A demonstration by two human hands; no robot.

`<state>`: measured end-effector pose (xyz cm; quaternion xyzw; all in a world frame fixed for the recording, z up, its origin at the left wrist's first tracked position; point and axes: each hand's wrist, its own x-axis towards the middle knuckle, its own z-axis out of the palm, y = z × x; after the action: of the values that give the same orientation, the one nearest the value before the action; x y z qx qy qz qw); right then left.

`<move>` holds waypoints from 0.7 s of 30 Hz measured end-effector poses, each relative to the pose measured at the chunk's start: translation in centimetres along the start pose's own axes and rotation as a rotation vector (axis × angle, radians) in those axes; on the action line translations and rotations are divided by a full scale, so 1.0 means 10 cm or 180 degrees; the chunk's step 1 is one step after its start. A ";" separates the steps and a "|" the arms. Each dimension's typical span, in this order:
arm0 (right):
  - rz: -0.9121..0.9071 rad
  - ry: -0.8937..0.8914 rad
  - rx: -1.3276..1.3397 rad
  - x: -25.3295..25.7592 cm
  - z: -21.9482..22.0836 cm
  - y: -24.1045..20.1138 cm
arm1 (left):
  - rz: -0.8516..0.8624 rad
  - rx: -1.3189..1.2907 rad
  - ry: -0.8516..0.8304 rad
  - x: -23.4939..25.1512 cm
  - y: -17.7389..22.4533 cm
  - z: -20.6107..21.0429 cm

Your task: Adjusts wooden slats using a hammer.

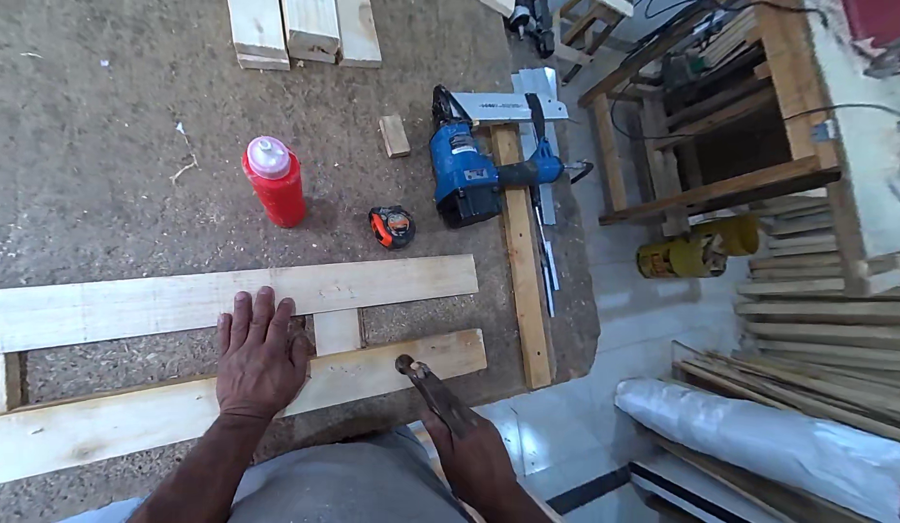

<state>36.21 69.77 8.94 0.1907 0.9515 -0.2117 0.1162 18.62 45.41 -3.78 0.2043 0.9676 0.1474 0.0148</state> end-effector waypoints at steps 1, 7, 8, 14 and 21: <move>-0.0315 0.0537 0.0171 -0.04 0.11 0.05 | 0.0009 -0.0001 -0.0011 0.00 0.00 0.00; 0.1112 -0.1897 -0.0077 0.56 -0.56 -0.25 | 0.0045 -0.0036 0.0102 0.04 0.01 -0.01; 0.1086 -0.1757 -0.0079 0.61 -0.75 -0.32 | 0.0030 -0.0042 0.0087 0.03 0.00 -0.01; 0.0860 -0.1419 -0.0560 0.60 -0.88 -0.08 | -0.0027 -0.0059 0.0017 0.00 0.01 -0.02; 0.0201 -0.0154 -0.0573 0.42 -1.19 -0.10 | -0.0056 -0.0113 0.0020 0.02 0.03 -0.02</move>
<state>30.33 75.63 18.55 0.2042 0.9571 -0.1261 0.1624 18.57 45.66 -3.48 0.1950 0.9667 0.1651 0.0166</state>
